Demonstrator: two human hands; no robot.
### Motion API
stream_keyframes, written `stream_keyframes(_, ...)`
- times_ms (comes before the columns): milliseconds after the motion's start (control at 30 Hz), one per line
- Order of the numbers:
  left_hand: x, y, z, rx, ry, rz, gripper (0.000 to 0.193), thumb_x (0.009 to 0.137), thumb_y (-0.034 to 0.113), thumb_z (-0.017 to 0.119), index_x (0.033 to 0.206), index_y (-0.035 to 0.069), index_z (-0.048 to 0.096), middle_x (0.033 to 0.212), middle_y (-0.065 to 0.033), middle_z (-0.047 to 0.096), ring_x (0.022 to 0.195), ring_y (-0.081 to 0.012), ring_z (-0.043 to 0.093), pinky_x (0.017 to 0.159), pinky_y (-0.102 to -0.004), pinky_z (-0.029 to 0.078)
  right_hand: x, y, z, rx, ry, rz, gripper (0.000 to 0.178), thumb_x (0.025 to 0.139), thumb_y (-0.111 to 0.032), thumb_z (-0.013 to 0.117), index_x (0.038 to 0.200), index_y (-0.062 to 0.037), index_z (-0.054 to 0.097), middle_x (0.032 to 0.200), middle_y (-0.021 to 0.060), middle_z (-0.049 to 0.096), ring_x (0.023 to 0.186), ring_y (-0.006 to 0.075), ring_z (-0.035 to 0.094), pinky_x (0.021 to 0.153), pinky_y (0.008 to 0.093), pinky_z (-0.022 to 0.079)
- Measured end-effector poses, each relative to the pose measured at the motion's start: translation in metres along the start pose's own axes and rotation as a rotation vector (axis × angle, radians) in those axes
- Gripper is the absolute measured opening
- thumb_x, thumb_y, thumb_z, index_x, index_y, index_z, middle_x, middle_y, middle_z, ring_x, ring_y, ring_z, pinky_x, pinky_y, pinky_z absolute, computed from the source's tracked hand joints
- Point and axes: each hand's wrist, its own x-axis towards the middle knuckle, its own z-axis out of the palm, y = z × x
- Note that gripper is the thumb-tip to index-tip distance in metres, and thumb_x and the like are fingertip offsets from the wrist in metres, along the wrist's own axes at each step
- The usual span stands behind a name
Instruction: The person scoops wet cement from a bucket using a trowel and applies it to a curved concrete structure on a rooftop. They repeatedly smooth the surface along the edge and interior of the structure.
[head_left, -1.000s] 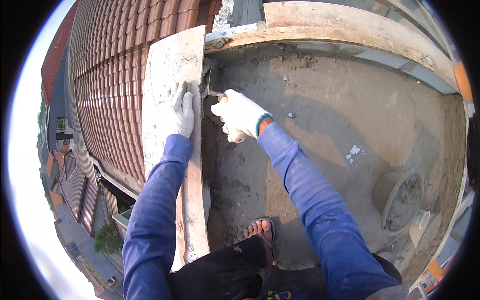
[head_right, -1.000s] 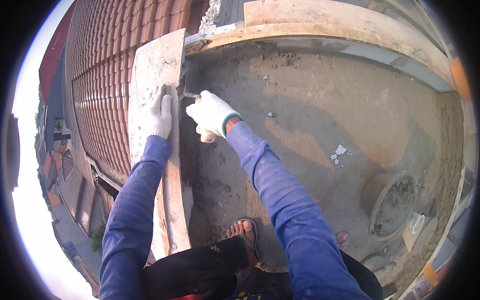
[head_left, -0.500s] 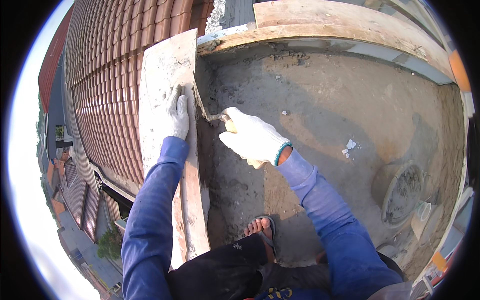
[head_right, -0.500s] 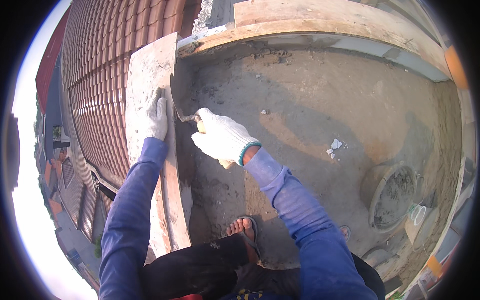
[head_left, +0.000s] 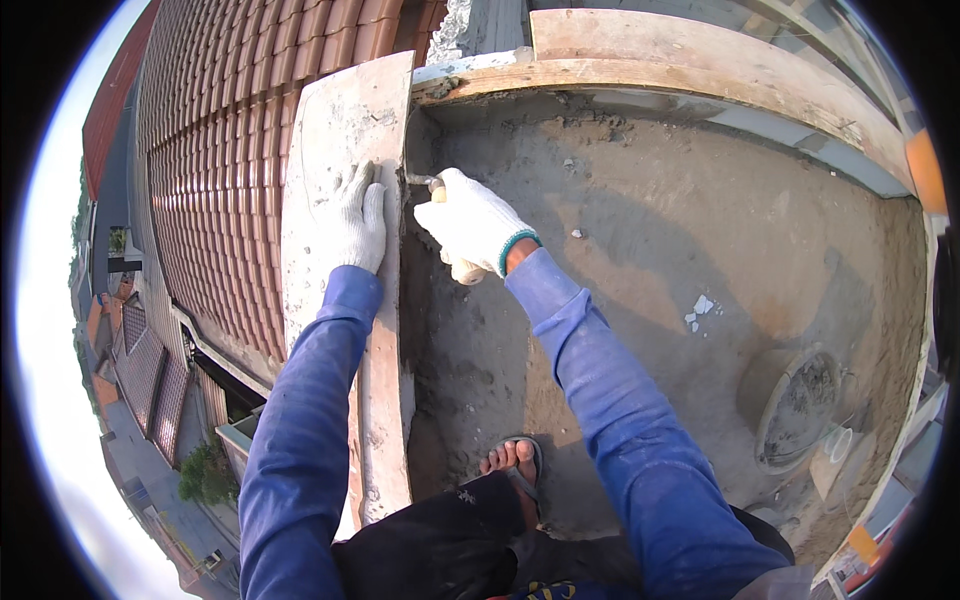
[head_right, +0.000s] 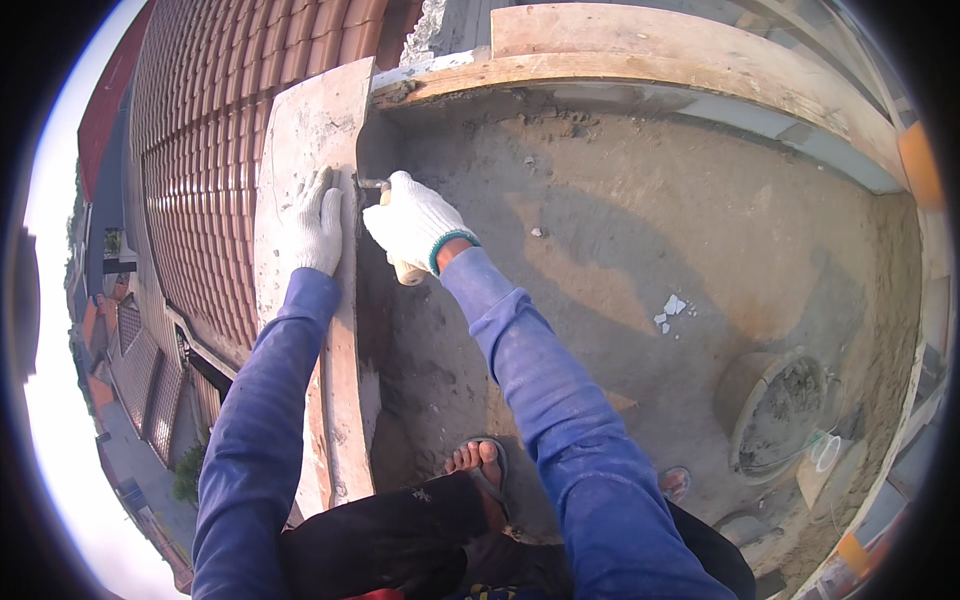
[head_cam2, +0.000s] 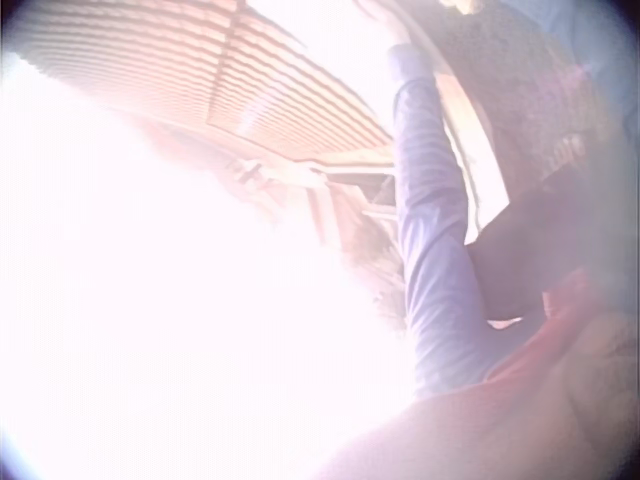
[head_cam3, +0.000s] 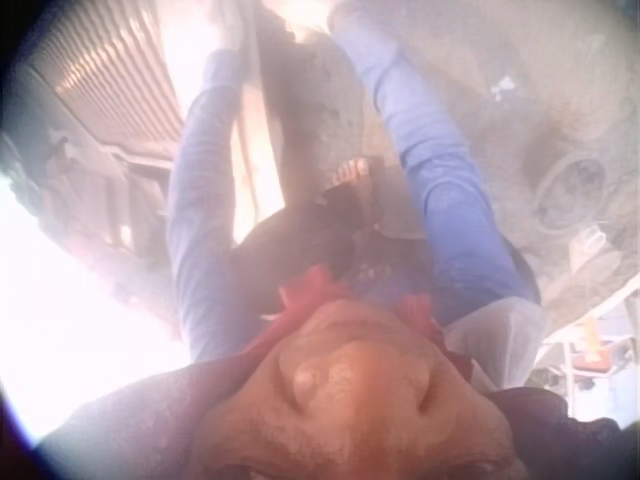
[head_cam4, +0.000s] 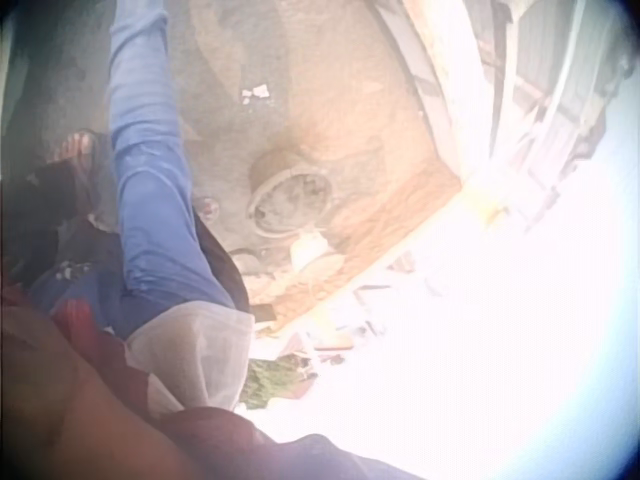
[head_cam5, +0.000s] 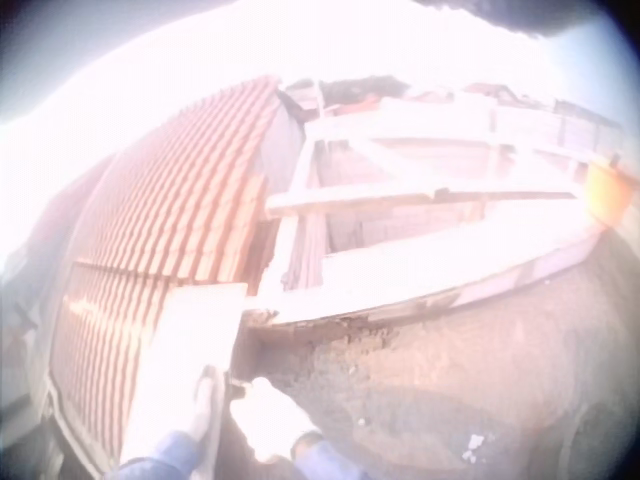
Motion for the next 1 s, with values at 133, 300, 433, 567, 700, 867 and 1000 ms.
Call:
stream_keyframes(133, 0.002, 0.014, -0.003, -0.003, -0.015, -0.003, 0.043, 0.109, 0.024, 0.065, 0.145, 0.003, 0.073, 0.148, -0.0212, 0.072, 0.142, -0.0387, 0.063, 0.123, -0.0472, 0.045, -0.014, 0.014, -0.004, -0.316, 0.080, -0.125, 0.048, 0.103, -0.031, 0.069, 0.139, -0.0032, 0.053, 0.094, 0.0174, 0.073, 0.068, 0.0269, 0.073, 0.063, 0.0443, 0.059)
stream_keyframes(300, 0.002, 0.009, -0.010, -0.024, -0.001, -0.029, 0.041, 0.108, 0.024, 0.065, 0.143, 0.004, 0.075, 0.146, -0.0217, 0.073, 0.140, -0.0393, 0.065, 0.122, -0.0457, 0.047, -0.077, 0.054, 0.010, -0.340, 0.109, -0.144, 0.056, 0.104, -0.039, 0.069, 0.147, -0.0066, 0.055, 0.109, 0.0206, 0.076, 0.082, 0.0313, 0.079, 0.078, 0.0466, 0.062)
stream_keyframes(433, 0.004, 0.025, -0.013, 0.019, -0.006, -0.022, 0.041, 0.109, 0.025, 0.064, 0.143, 0.004, 0.075, 0.146, -0.0220, 0.073, 0.140, -0.0385, 0.066, 0.122, -0.0448, 0.047, -0.056, 0.070, 0.020, -0.354, 0.248, -0.039, 0.057, 0.103, -0.042, 0.069, 0.149, -0.0119, 0.055, 0.120, 0.0258, 0.076, 0.099, 0.0445, 0.078, 0.088, 0.0533, 0.061)
stream_keyframes(567, 0.004, 0.015, 0.000, -0.049, -0.022, -0.058, 0.042, 0.110, 0.026, 0.064, 0.144, 0.005, 0.074, 0.147, -0.0219, 0.072, 0.141, -0.0380, 0.065, 0.123, -0.0447, 0.046, -0.045, 0.059, 0.042, -0.469, 0.175, -0.040, 0.048, 0.104, -0.036, 0.068, 0.143, -0.0130, 0.054, 0.104, 0.0266, 0.078, 0.095, 0.0504, 0.076, 0.081, 0.0612, 0.059)
stream_keyframes(700, 0.000, 0.003, 0.002, -0.064, 0.000, -0.050, 0.042, 0.110, 0.026, 0.063, 0.145, 0.005, 0.074, 0.147, -0.0223, 0.072, 0.140, -0.0381, 0.066, 0.122, -0.0448, 0.047, -0.106, 0.071, 0.050, -0.490, 0.006, -0.040, 0.054, 0.103, -0.034, 0.069, 0.149, -0.0105, 0.053, 0.100, 0.0242, 0.078, 0.096, 0.0480, 0.077, 0.083, 0.0590, 0.060)
stream_keyframes(867, 0.002, 0.011, -0.003, -0.021, -0.008, -0.034, 0.042, 0.111, 0.027, 0.063, 0.145, 0.005, 0.074, 0.145, -0.0222, 0.073, 0.138, -0.0377, 0.067, 0.121, -0.0445, 0.048, -0.134, 0.100, 0.023, -0.123, -0.030, 0.139, 0.063, 0.105, -0.037, 0.070, 0.159, -0.0112, 0.046, 0.093, 0.0200, 0.076, 0.085, 0.0342, 0.080, 0.074, 0.0490, 0.064)
stream_keyframes(1000, 0.003, 0.020, -0.014, -0.026, -0.042, -0.050, 0.042, 0.111, 0.028, 0.064, 0.143, 0.004, 0.075, 0.144, -0.0217, 0.074, 0.137, -0.0376, 0.068, 0.121, -0.0441, 0.048, -0.093, 0.122, 0.028, 0.087, -0.073, 0.213, 0.062, 0.107, -0.033, 0.067, 0.160, -0.0104, 0.044, 0.089, 0.0138, 0.074, 0.070, 0.0229, 0.076, 0.063, 0.0409, 0.064)
